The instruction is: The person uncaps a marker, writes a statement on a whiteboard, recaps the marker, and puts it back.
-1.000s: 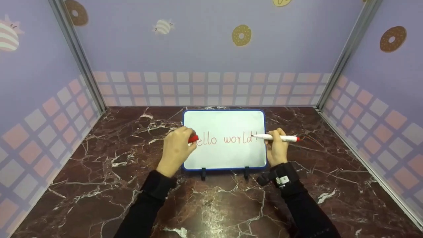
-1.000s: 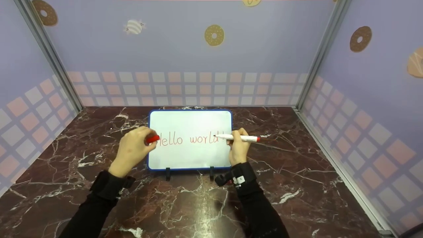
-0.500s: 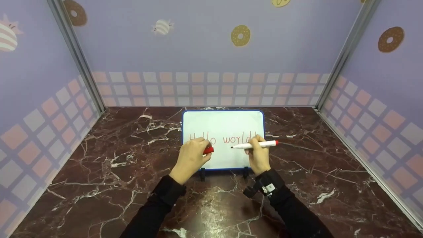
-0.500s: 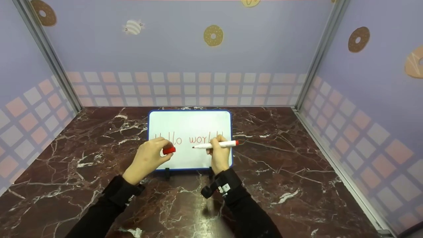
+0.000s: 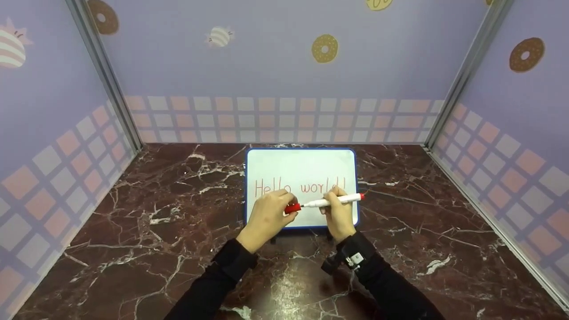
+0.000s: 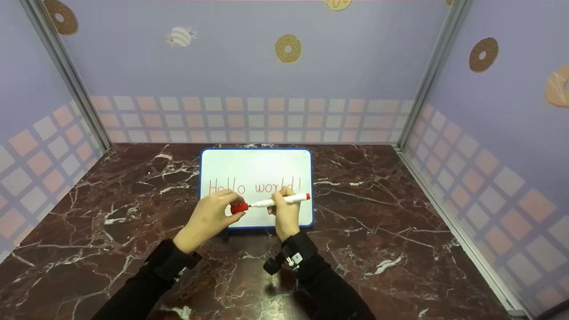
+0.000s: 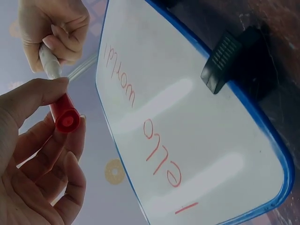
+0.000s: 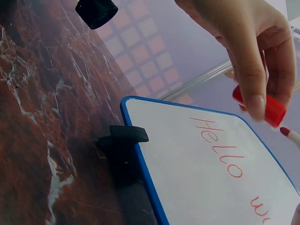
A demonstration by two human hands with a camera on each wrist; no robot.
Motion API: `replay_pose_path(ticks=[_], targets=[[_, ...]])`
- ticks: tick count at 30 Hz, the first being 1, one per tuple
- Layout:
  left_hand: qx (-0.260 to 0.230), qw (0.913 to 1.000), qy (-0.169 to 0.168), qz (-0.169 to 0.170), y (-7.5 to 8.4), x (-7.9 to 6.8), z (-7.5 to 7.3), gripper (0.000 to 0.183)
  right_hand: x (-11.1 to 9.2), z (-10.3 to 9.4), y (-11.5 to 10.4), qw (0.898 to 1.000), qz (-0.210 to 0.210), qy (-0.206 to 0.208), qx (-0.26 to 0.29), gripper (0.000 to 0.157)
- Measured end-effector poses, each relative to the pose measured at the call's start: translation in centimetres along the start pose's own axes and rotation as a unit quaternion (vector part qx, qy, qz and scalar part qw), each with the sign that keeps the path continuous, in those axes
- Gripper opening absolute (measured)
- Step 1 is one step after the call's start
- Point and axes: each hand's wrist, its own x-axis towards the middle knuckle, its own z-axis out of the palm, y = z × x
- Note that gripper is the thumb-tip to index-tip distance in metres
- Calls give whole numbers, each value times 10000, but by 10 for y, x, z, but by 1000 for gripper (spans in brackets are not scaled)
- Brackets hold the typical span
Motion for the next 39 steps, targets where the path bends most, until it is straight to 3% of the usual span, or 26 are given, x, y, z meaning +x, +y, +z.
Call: replay_pose_path(ticks=[8, 22, 39], targets=[[-336, 9993, -146, -48, 5, 1, 4, 14, -4, 5, 3, 9999, 62, -151, -56, 38], [-763, 9959, 22, 484, 12, 2, 9, 13, -9, 11, 0, 9994, 8, -299, 145, 37], [-1046, 9933, 33, 497, 8, 1, 8, 16, -8, 4, 4, 9959, 48, -900, -23, 38]])
